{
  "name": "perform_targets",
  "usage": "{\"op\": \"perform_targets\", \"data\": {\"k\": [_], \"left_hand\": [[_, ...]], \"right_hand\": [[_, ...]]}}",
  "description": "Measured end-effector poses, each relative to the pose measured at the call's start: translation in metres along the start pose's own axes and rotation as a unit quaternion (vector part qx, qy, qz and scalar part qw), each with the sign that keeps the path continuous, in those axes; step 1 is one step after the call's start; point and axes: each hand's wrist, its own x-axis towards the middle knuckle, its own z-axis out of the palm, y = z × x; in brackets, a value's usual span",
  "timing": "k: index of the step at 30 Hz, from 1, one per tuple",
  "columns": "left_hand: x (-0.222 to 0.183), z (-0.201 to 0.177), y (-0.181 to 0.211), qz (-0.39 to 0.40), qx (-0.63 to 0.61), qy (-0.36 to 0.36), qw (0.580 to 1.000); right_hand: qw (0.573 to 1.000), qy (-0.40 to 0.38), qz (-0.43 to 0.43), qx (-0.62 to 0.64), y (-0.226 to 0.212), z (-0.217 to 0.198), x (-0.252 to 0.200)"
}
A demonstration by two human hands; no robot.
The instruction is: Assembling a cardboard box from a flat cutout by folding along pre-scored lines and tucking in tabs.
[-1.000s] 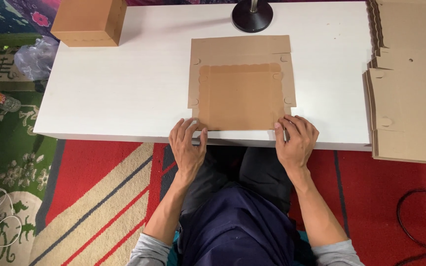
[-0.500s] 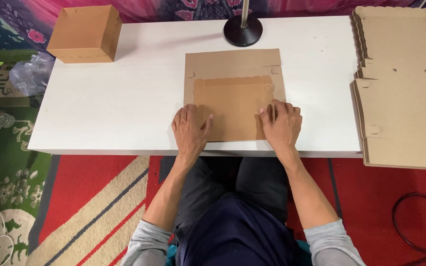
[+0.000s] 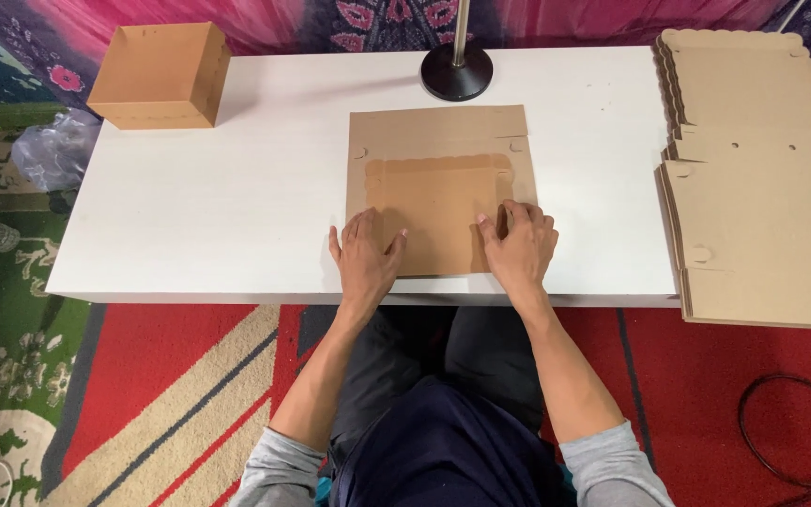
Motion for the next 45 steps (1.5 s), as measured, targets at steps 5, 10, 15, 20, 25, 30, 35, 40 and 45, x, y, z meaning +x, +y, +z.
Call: {"op": "perform_targets", "data": {"k": [5, 10, 15, 20, 25, 30, 35, 40, 45], "left_hand": [[-0.002, 0.000, 0.003, -0.003, -0.037, -0.011, 0.999], [-0.002, 0.002, 0.000, 0.005, -0.076, -0.021, 0.997], [-0.006, 0.003, 0.002, 0.011, -0.129, -0.010, 0.992], [-0.009, -0.013, 0.019, 0.014, -0.172, -0.002, 0.985], [-0.012, -0.033, 0.029, 0.029, -0.227, 0.008, 0.973], [-0.015, -0.036, 0.021, 0.107, -0.272, 0.084, 0.953], [-0.021, -0.037, 0.018, 0.121, -0.283, 0.107, 0.945], [-0.023, -0.024, 0.002, 0.149, -0.285, 0.148, 0.935], [-0.030, -0.020, -0.015, 0.190, -0.282, 0.151, 0.928]], "right_hand": [[1.000, -0.012, -0.003, 0.019, -0.006, -0.006, -0.006], [0.997, -0.014, -0.009, 0.076, -0.012, -0.008, -0.011], [0.988, -0.011, -0.006, 0.152, -0.009, -0.007, -0.015], [0.969, 0.008, -0.026, 0.247, -0.022, -0.024, -0.021], [0.946, 0.023, -0.069, 0.317, -0.024, -0.036, -0.022], [0.932, 0.091, -0.168, 0.307, -0.027, -0.046, -0.027], [0.921, 0.117, -0.201, 0.312, -0.023, -0.044, -0.028], [0.912, 0.145, -0.236, 0.303, -0.014, -0.046, -0.031], [0.899, 0.163, -0.268, 0.306, 0.005, -0.042, -0.039]]}}
